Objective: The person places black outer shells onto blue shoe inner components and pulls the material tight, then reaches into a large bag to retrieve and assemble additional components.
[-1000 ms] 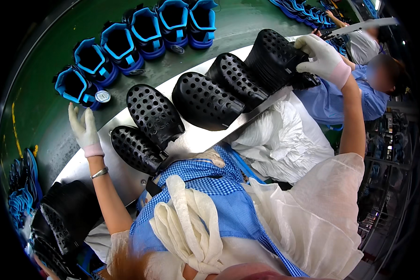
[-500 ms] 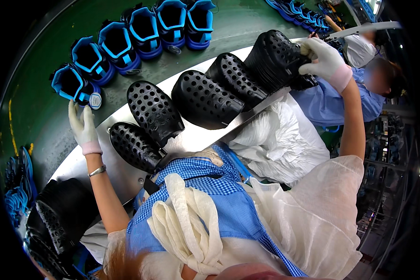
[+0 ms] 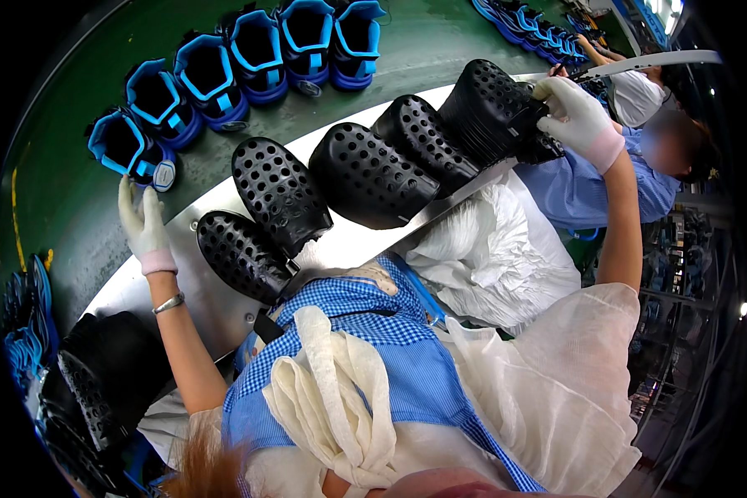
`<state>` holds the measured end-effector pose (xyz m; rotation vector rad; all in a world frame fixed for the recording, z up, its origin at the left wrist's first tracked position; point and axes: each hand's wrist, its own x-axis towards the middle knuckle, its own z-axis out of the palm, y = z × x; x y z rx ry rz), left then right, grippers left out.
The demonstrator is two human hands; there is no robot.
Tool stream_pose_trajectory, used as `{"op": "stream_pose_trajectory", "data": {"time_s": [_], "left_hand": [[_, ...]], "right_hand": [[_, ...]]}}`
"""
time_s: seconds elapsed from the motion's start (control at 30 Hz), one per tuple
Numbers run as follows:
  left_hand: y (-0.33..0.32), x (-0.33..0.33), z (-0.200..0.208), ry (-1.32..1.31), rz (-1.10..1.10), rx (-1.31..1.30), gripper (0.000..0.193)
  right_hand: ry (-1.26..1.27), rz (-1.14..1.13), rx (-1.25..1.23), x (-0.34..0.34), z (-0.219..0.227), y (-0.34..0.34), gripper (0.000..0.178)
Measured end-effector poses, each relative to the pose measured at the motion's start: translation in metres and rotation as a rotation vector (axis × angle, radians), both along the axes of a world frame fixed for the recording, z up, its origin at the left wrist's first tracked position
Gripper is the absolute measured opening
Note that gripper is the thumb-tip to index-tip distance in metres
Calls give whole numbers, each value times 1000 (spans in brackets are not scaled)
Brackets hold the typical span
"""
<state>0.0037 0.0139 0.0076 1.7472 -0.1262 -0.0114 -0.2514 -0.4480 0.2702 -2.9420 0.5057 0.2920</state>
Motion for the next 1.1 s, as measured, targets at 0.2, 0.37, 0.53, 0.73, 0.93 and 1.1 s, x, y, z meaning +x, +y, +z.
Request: {"op": "stream_pose_trajectory", "data": {"time_s": [0.2,0.37,0.53,0.73,0.93,1.1], "left_hand": [[1,-3,3,19,29,-8,54],[2,-4,3,10,43,8,55],[-1,-5,2,21,57,1,55],[6,3,-1,5,63,18,55],[17,1,34,-142,270,3,50],[-1,-11,86,-273,60,-197,45]], "right_hand": [[-74,113,81,-1,-10,-3,45],[76,-33,188,5,0,-1,46],[21,-62,242,3,0,0,41],[-144,-187,332,-8,16,1,39],[-225,-12,241,13,32,7,44],[-342,280,430,68,33,91,47]]}}
